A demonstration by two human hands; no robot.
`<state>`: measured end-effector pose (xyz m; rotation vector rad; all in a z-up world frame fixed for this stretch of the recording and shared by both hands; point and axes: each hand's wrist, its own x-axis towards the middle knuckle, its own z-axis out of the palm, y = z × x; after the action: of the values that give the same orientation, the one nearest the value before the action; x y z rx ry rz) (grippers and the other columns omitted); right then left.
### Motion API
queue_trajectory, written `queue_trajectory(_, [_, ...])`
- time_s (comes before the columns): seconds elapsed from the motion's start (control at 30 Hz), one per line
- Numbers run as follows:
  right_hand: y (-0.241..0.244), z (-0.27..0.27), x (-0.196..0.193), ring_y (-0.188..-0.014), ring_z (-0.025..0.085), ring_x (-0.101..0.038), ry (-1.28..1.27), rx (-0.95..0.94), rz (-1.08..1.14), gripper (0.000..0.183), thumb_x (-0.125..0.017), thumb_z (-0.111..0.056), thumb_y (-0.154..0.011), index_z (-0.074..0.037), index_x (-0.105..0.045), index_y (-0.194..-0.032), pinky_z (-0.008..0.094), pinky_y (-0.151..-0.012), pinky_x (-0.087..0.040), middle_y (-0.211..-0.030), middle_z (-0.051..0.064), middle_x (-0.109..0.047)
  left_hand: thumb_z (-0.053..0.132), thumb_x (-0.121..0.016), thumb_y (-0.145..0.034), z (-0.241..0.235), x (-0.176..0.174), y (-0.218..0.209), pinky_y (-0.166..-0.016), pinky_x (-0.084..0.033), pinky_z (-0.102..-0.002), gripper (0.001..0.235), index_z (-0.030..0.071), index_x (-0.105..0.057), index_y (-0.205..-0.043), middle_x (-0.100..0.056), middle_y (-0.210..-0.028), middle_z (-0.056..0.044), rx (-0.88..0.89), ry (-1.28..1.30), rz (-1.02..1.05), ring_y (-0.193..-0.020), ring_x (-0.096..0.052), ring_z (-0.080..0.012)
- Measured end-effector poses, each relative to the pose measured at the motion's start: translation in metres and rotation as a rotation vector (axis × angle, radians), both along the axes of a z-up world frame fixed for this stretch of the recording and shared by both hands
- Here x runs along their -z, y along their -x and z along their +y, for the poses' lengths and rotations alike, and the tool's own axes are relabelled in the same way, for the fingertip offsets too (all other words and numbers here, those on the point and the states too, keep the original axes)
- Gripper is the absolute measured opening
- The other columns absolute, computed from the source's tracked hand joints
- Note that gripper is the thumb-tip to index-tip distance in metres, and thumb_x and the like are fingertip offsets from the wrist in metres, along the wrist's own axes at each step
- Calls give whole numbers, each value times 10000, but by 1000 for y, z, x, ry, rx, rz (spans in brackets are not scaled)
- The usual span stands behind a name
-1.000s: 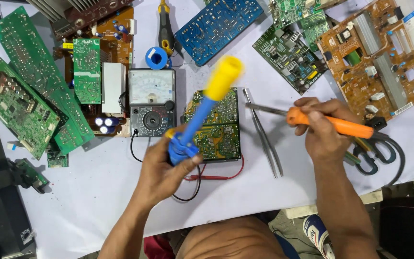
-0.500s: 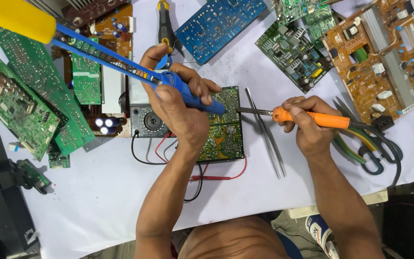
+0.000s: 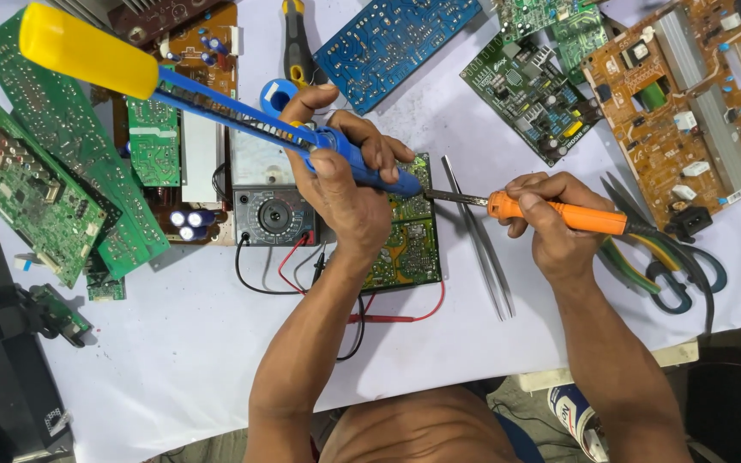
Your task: The person uses a soldering iron and a desoldering pump to remove solder from a green circuit board. They then use tweezers to adjust components on the board. The workspace contains multiple circuit boards, a multimeter, and various tools.
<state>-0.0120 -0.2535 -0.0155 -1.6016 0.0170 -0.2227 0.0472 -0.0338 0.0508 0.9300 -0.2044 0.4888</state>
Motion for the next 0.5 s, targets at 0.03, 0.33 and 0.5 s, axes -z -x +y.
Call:
queue_trajectory(0.03, [0, 1, -1, -906, 356, -713, 0, 0, 0, 173, -622, -101, -962, 49, -601, -879, 317, -434, -564, -893, 214, -668, 597, -561, -1071, -1, -1, 0, -621, -582, -363, 519, 147, -480, -1316, -429, -775, -53, 0, 0, 0, -578, -451, -150])
queue_trajectory(0.33, [0, 1, 1, -931, 352, -712, -18, 7, 13, 179, -631, -120, -970, 38, -606, -890, 296, -425, -550, -917, 223, -668, 607, -607, -1008, -4, -4, -2, -468, -445, -292, 519, 116, -461, -1096, -403, -644, -46, -24, 1, 7, -497, -423, -142])
queue_trajectory(0.5, [1, -5, -8, -760, 316, -706, -41, 87, -41, 147, -600, -142, -937, 2, -603, -904, 272, -436, -509, -981, 218, -672, 670, -637, -976, 5, -23, 5, -496, -455, -286, 603, 122, -450, -1144, -395, -673, -39, 68, -18, 16, -525, -424, -121])
